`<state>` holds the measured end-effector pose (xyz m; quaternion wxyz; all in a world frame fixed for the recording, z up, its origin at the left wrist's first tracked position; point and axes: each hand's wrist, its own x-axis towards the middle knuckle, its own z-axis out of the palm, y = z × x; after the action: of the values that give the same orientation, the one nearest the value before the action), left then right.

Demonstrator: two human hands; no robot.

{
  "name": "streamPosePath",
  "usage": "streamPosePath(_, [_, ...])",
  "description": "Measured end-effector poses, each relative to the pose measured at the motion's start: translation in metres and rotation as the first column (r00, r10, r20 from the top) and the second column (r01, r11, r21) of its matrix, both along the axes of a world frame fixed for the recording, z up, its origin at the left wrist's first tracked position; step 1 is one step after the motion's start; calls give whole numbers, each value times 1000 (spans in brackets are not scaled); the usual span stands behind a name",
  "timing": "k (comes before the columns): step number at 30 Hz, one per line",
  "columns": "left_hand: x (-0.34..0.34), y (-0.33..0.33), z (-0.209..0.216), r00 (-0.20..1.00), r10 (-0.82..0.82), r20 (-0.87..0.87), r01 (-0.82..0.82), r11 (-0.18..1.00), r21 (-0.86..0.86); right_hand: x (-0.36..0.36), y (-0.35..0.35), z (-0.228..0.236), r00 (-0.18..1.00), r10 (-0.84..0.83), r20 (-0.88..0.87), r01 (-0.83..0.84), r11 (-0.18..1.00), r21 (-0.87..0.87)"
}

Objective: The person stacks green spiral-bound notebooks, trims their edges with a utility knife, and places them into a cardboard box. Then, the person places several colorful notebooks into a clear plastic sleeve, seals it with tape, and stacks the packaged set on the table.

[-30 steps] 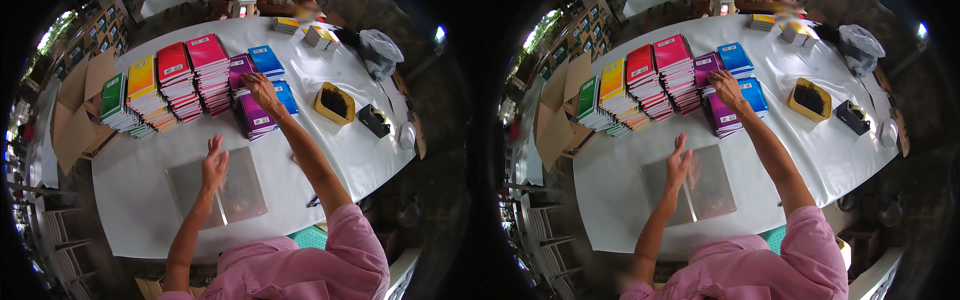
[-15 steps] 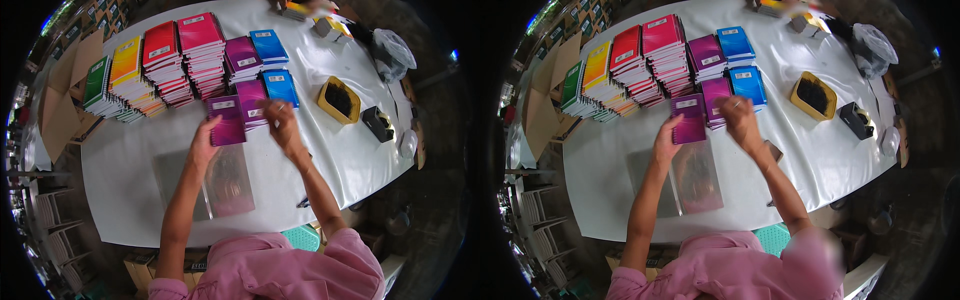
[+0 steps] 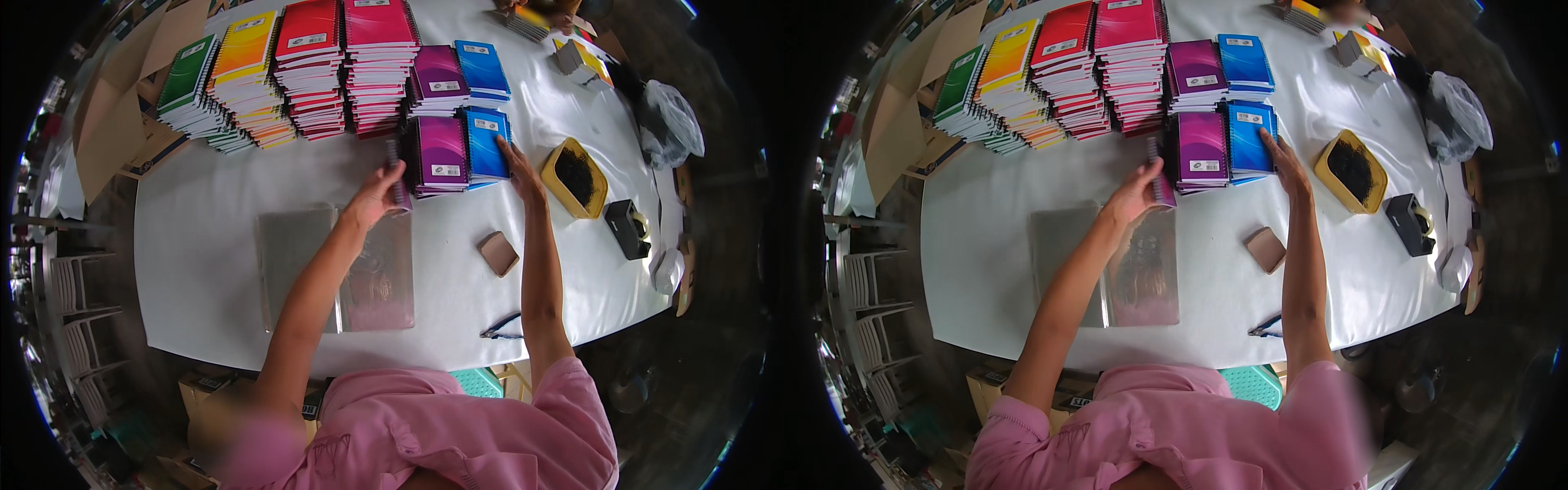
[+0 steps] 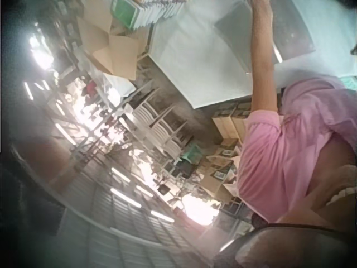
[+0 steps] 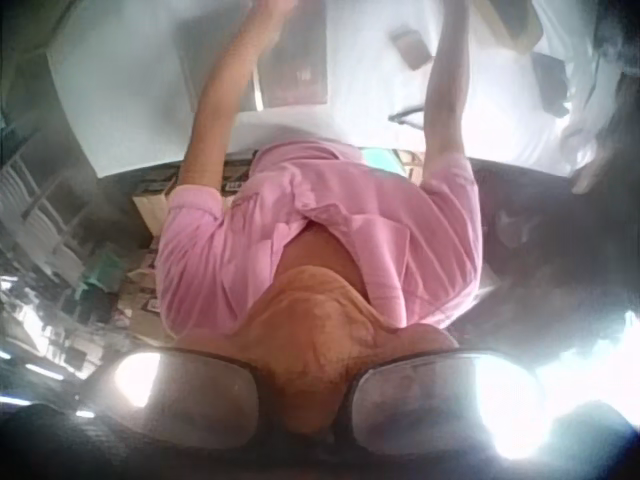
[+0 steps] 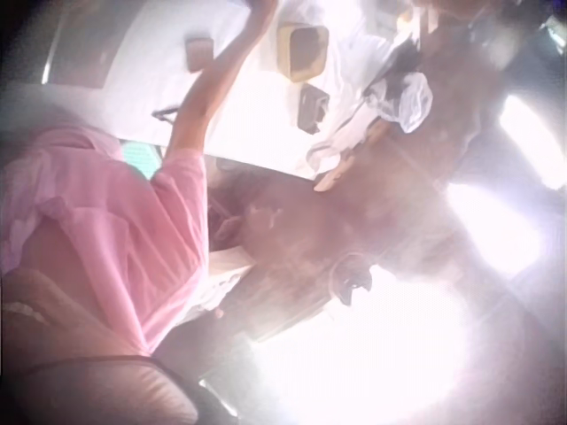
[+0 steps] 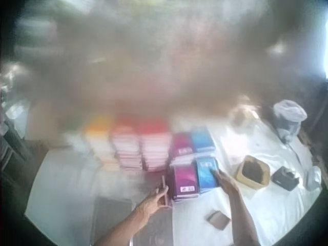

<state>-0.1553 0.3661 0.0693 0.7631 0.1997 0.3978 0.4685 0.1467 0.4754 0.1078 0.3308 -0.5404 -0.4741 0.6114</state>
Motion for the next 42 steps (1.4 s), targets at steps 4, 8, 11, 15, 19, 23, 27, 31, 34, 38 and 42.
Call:
streamPosePath(4, [5,-4,12,990,-78,-114,84,995,46,-10,-19,1,999,26,28,-26,999,-18])
streamPosePath(8, [-2,-10,18,992,-105,-65,109,991,71,-15,-27,-3,997,28,65,-30,999,21])
streamPosePath(11, [-1,-8,19,994,-102,-39,105,992,67,-3,-19,-9,999,40,36,-38,998,-48])
streamPosePath(15, [-12,-13,14,990,-142,12,140,986,92,-9,-39,-9,999,37,1,-37,998,-48])
streamPosePath(19, [-44,-43,15,995,-102,21,100,991,85,-58,-79,14,998,26,56,-24,999,-41])
streamPosePath(23, [-94,-65,18,996,-89,7,88,995,39,-100,-102,-2,999,13,-52,-12,999,33])
streamPosePath(27, [-162,-83,14,998,-57,-28,58,998,40,-167,-108,5,987,132,-96,-128,991,45])
streamPosePath(31, [-217,-87,19,999,2,-42,-2,1000,1,-222,-97,14,974,195,-111,-193,981,31])
streamPosePath(34, [-235,-76,15,998,55,-28,-55,998,-18,-223,-89,-8,957,222,-187,-224,975,11])
streamPosePath(38, [-274,-109,-29,912,301,-278,-307,952,26,-201,-132,-33,989,125,73,-134,983,128])
streamPosePath(42, [-270,-175,-13,640,522,-564,-473,846,247,-142,-236,-95,671,-128,730,-291,861,418])
